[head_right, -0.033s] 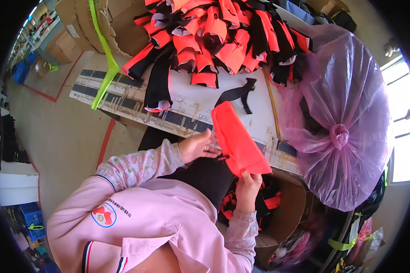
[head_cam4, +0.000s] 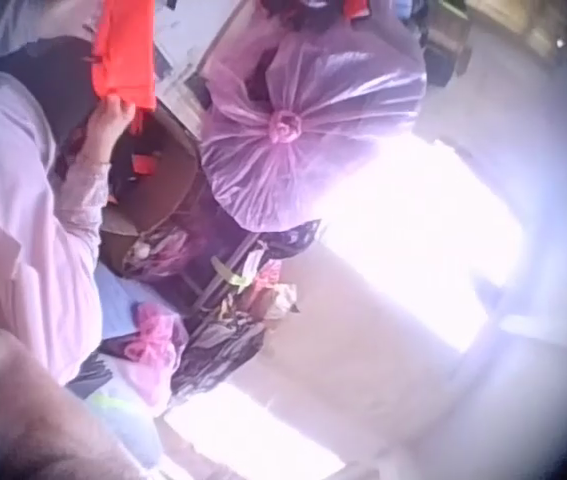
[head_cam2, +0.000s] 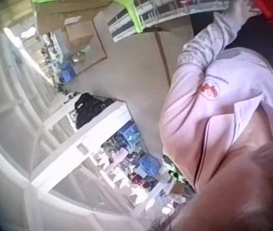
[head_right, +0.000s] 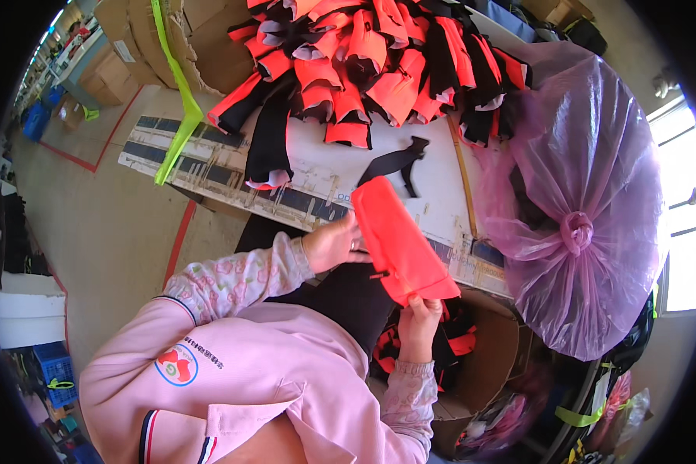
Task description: The person is assembling or inserting straps into fabric components, likely for life jackets or similar safety gear.
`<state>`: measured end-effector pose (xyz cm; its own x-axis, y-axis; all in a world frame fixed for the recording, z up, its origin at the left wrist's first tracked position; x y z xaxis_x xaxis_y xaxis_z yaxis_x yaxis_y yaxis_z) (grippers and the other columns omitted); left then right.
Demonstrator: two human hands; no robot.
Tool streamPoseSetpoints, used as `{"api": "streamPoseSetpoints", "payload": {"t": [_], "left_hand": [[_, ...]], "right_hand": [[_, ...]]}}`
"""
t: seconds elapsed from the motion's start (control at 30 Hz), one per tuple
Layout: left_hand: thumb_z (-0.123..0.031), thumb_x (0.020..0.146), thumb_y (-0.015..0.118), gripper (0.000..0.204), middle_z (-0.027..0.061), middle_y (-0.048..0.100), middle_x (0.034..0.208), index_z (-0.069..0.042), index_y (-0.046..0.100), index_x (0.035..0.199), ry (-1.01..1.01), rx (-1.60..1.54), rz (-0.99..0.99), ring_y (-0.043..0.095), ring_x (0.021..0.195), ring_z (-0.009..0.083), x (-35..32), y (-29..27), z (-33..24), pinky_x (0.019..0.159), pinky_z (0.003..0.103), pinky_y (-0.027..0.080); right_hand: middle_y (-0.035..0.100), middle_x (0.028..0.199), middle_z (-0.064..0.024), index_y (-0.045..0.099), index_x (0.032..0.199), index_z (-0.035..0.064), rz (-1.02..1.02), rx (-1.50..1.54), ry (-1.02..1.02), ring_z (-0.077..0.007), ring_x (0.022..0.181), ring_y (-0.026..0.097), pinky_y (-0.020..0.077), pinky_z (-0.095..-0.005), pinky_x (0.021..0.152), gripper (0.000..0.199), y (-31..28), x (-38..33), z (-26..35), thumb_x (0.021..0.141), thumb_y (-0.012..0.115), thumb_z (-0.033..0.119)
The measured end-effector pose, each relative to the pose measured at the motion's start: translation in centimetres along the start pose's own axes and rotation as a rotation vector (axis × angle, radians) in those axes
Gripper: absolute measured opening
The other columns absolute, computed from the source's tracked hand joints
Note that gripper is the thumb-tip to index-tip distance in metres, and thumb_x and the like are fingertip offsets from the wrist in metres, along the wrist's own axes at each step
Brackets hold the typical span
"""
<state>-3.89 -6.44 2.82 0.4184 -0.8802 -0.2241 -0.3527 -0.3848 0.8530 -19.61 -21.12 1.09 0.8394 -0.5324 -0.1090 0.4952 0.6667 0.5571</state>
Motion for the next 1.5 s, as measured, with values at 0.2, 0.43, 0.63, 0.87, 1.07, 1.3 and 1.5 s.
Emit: {"api": "streamPoseSetpoints", "payload": {"t": [0.2,0.43,0.63,0.87,1.07,1.3,1.5], "left_hand": [[-0.028,0.085,0.062,0.039,0.0063,0.059,0.109,-0.005,0.052,0.115,0.246,-0.041,0.087,0.056,0.101,0.0165,1.2,3.1,-1.7,0.089,0.034,0.044],[-0.02,0.081,0.067,0.03,0.005,0.063,0.097,-0.002,0.059,0.104,0.308,0.056,-0.141,0.06,0.09,0.0141,0.3,3.6,-1.9,0.082,0.03,0.048],[-0.024,0.082,0.066,0.032,0.0046,0.062,0.099,-0.003,0.059,0.104,0.278,0.181,-0.057,0.059,0.092,0.0141,0.2,3.4,-1.6,0.083,0.031,0.047],[-0.024,0.089,0.056,0.034,0.0112,0.062,0.1,0.001,0.055,0.112,-0.314,0.834,0.422,0.061,0.091,0.0178,-1.2,0.9,-2.8,0.084,0.031,0.047],[-0.016,0.084,0.062,0.021,0.0057,0.061,0.082,-0.003,0.056,0.1,0.557,1.126,-0.256,0.059,0.067,0.0137,4.1,-3.6,-15.6,0.061,0.031,0.05],[-0.015,0.078,0.058,0.036,0.0118,0.056,0.101,-0.011,0.051,0.113,1.188,2.542,-0.603,0.054,0.097,0.0259,11.6,3.3,-21.1,0.076,0.04,0.042],[-0.013,0.08,0.049,0.022,0.0115,0.063,0.093,-0.004,0.056,0.099,0.816,2.674,-0.538,0.061,0.085,0.0283,16.1,2.3,-21.3,0.069,0.041,0.045]], "right_hand": [[0.062,0.103,-0.0023,0.059,0.103,0.0049,-0.055,0.198,0.174,-0.0128,0.091,0.059,0.0471,-0.0276,0.084,0.026,-0.1,-3.1,-4.2,0.078,0.066,0.007],[0.061,0.106,-0.002,0.058,0.106,0.0045,0.036,0.3,0.238,-0.0133,0.094,0.059,0.0459,-0.0299,0.088,0.026,0.1,-3.3,-6.1,0.081,0.063,0.007],[0.062,0.094,0.0003,0.056,0.107,0.0082,-0.103,0.275,0.244,-0.0119,0.084,0.058,0.0475,-0.0305,0.081,0.031,0.2,-3.2,-6.6,0.077,0.065,0.007],[0.057,0.084,-0.0048,0.058,0.092,-0.0004,-0.405,-0.835,-0.381,-0.0173,0.072,0.057,0.0465,-0.0264,0.054,0.018,-14.8,-7.4,16.2,0.074,0.054,0.002],[0.059,0.095,-0.0046,0.054,0.109,-0.0009,-0.436,-0.562,-0.032,-0.014,0.086,0.057,0.0451,-0.0268,0.076,0.027,-17.8,-15.8,27.3,0.091,0.045,0.018],[0.06,0.104,-0.0115,0.052,0.114,-0.0071,-0.608,-1.196,0.06,-0.0176,0.093,0.056,0.0434,-0.0276,0.083,0.032,-25.3,-13.2,19.8,0.084,0.056,0.007],[0.062,0.103,-0.013,0.055,0.113,-0.0022,-0.258,-1.099,0.099,-0.0183,0.097,0.058,0.0449,-0.0287,0.085,0.033,-16.9,-4.8,9.8,0.081,0.06,0.003]]}}
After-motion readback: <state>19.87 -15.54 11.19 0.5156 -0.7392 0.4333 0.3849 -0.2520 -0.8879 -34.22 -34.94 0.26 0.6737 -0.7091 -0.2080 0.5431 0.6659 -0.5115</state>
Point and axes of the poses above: each hand's wrist, its own x-axis towards the middle knuckle, its own y-axis out of the palm, z = x × y, the point moved 5 cm from there along x, towards the middle knuckle
